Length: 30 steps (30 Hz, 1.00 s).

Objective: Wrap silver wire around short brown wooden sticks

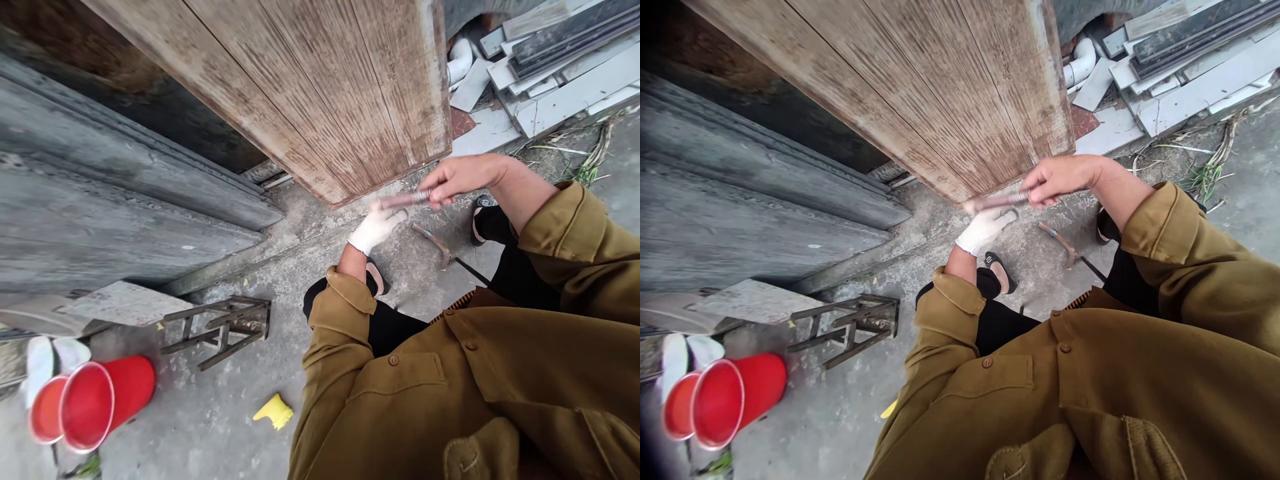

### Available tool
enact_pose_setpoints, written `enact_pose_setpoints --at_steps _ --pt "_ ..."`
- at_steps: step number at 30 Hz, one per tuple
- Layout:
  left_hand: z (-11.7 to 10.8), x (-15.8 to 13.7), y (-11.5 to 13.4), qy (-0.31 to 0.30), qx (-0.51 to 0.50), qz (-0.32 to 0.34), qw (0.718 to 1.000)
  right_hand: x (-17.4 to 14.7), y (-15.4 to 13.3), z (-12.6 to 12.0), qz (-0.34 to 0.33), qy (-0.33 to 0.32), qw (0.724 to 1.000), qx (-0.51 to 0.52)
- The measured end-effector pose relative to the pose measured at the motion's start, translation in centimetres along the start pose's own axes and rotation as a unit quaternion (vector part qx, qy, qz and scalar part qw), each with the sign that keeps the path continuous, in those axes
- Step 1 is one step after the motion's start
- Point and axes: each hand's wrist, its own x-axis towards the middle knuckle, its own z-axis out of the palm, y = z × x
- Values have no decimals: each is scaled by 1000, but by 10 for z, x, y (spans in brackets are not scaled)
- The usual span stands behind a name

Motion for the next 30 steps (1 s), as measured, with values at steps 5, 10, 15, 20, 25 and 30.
enact_pose_setpoints --at_steps 5,10,15,20,25,30 --pt "6 -2 11 -48 -88 11 995 4 5 -5 76 232 969 -23" --pt "10 0 16 -64 -55 29 996 20 12 0 167 200 936 -238" --pt "5 -2 14 -23 19 16 999 25 19 12 172 -35 942 -285" --pt "-2 -2 -4 -12 17 35 999 21 11 16 73 -210 966 -132" --pt "0 1 -9 37 5 4 999 9 2 1 14 -39 997 -65" --pt "6 5 0 -21 28 24 999 16 16 0 68 212 964 -148"
